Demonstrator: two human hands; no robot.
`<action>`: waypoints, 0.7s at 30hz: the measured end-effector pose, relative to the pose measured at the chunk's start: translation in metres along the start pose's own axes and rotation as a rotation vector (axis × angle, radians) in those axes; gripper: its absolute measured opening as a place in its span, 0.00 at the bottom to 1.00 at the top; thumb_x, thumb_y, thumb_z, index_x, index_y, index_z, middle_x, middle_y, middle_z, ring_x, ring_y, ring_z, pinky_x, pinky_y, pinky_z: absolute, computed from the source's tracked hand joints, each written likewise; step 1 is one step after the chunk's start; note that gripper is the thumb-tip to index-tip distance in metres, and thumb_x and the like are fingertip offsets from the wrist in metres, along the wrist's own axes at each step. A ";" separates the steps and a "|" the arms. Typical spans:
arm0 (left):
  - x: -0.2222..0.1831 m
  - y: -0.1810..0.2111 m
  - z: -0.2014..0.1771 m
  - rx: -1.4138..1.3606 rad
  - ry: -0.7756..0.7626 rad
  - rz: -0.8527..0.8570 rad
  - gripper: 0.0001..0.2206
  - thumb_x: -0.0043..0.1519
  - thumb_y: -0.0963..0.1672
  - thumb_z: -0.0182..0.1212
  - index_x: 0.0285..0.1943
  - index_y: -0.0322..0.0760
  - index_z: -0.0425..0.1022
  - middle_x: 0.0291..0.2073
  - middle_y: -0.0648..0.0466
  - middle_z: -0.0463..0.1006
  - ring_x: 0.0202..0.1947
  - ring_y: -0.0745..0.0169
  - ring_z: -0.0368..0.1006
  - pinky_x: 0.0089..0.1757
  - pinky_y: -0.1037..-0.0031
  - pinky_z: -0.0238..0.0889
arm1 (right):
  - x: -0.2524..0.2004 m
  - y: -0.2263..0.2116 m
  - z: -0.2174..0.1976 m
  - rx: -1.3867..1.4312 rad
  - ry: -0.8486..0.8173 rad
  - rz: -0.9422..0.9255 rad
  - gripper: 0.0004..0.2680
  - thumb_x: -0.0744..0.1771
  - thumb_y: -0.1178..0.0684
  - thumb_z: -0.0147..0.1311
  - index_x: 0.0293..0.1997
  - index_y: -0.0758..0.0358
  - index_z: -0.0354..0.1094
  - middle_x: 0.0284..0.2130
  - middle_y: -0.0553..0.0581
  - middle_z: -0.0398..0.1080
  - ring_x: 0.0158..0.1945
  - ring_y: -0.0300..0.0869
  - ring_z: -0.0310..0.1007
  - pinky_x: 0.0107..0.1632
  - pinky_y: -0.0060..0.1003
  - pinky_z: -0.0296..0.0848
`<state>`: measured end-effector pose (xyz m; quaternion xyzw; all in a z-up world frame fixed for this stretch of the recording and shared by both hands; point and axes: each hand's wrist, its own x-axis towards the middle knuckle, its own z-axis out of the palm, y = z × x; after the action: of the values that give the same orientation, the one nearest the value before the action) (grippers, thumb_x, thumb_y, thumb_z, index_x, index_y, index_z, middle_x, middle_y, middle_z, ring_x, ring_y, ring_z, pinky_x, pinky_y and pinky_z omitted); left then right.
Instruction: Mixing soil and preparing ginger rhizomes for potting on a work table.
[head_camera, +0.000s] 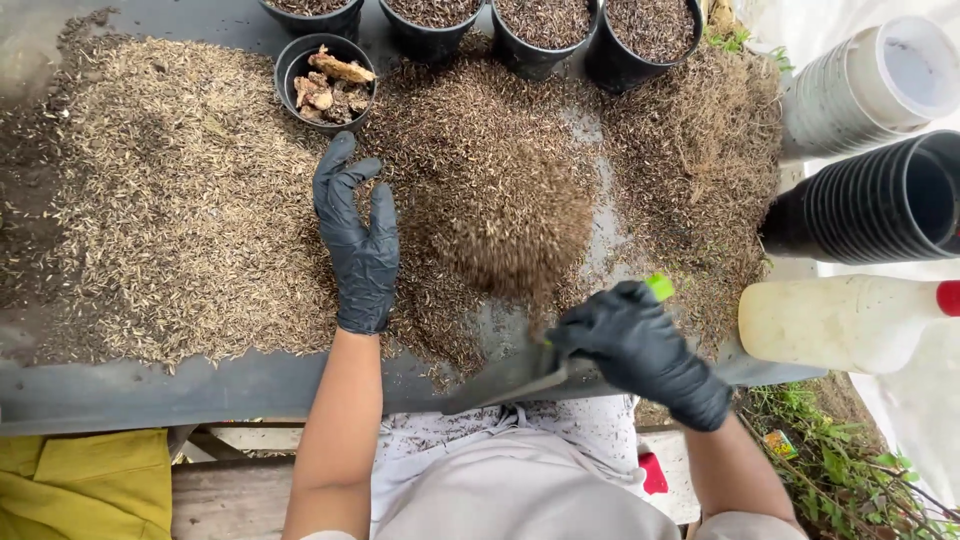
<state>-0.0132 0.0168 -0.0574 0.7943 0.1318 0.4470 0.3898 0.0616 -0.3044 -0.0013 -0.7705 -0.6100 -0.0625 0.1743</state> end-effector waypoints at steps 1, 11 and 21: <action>0.000 0.003 0.000 -0.024 0.006 -0.003 0.08 0.71 0.44 0.54 0.55 0.38 0.72 0.63 0.46 0.62 0.70 0.36 0.56 0.66 0.46 0.52 | -0.004 -0.002 0.014 -0.001 -0.085 0.011 0.08 0.61 0.56 0.63 0.35 0.41 0.72 0.35 0.45 0.76 0.39 0.46 0.76 0.50 0.50 0.65; -0.006 -0.017 0.000 -0.009 0.042 0.036 0.08 0.71 0.44 0.57 0.55 0.37 0.74 0.61 0.42 0.63 0.69 0.35 0.56 0.64 0.46 0.53 | 0.032 0.025 0.007 -0.046 0.117 0.260 0.16 0.60 0.53 0.68 0.51 0.36 0.72 0.45 0.39 0.75 0.48 0.39 0.70 0.54 0.42 0.51; 0.000 0.014 0.007 -0.155 -0.046 -0.003 0.07 0.72 0.43 0.51 0.52 0.35 0.71 0.58 0.44 0.65 0.67 0.35 0.59 0.64 0.46 0.54 | -0.050 0.055 -0.016 0.221 -0.149 0.300 0.08 0.59 0.55 0.66 0.37 0.42 0.76 0.30 0.41 0.77 0.41 0.38 0.77 0.52 0.41 0.58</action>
<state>-0.0100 0.0039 -0.0494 0.7714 0.0891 0.4370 0.4539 0.1042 -0.3664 -0.0119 -0.8315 -0.5026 0.0887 0.2195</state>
